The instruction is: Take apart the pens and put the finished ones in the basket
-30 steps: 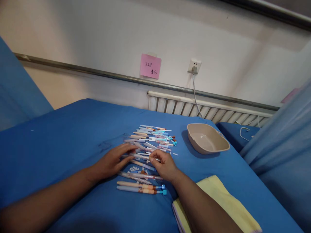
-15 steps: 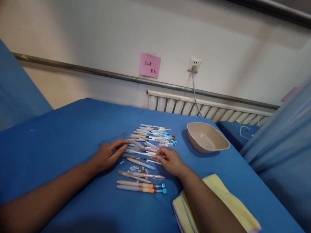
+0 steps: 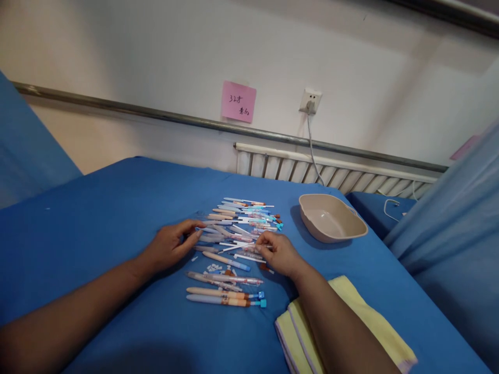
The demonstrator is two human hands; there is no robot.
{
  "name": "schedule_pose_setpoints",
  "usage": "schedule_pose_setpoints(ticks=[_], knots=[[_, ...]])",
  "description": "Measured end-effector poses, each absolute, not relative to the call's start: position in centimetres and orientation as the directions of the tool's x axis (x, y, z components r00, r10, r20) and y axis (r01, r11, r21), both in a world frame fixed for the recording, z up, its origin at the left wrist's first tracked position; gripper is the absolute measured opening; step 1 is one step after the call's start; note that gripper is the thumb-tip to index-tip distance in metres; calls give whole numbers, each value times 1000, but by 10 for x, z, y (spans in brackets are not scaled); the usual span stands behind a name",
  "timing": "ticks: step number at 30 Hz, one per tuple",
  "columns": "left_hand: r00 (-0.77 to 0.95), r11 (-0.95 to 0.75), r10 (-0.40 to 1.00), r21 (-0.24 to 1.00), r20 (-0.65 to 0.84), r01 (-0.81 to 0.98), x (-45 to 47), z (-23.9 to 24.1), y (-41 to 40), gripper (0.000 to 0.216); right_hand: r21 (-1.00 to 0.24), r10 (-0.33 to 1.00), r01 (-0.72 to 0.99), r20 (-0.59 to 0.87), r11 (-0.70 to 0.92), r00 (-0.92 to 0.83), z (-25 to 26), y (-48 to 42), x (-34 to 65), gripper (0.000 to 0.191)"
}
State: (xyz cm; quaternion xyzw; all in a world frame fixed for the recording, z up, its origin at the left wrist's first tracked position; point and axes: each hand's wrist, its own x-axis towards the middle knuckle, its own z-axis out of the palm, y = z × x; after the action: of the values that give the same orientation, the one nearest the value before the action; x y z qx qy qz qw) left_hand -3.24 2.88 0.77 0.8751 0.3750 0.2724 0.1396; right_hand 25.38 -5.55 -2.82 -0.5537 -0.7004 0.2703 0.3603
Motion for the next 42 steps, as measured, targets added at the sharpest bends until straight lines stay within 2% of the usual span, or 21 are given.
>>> schedule_pose_setpoints(ticks=[4,7,13,17,21,29,31,33,39,42], knots=[[647,-702,702,444,299,557,-32,7,31,30,-755,971,610,177,239,-161,-28,-59,246,8],[701,-744,652,425,289,516,-31,6,31,27,-645,950,698,207,312,-233,-25,-62,242,4],[740,-785,609,346,285,513,-30,3,32,22,-445,909,796,271,411,-318,-13,-68,230,10],[748,-806,582,350,319,478,-29,6,27,19,-356,889,816,212,456,-405,-7,-74,214,10],[777,-827,543,367,319,426,-26,8,22,17,-248,900,865,147,435,-411,-4,-76,203,16],[886,-889,403,328,229,319,-19,9,12,17,-127,892,885,127,448,-434,-5,-75,203,20],[891,-893,396,320,225,316,-17,9,10,17,-140,887,878,132,458,-442,-7,-74,204,22],[889,-894,400,310,223,325,-17,10,10,17,-208,888,865,154,457,-432,-11,-73,206,23],[851,-878,447,319,275,358,-17,12,9,20,-540,916,741,255,399,-308,-20,-70,210,22],[835,-878,446,339,323,338,-17,11,8,22,-683,942,649,259,335,-214,-22,-69,210,19]])
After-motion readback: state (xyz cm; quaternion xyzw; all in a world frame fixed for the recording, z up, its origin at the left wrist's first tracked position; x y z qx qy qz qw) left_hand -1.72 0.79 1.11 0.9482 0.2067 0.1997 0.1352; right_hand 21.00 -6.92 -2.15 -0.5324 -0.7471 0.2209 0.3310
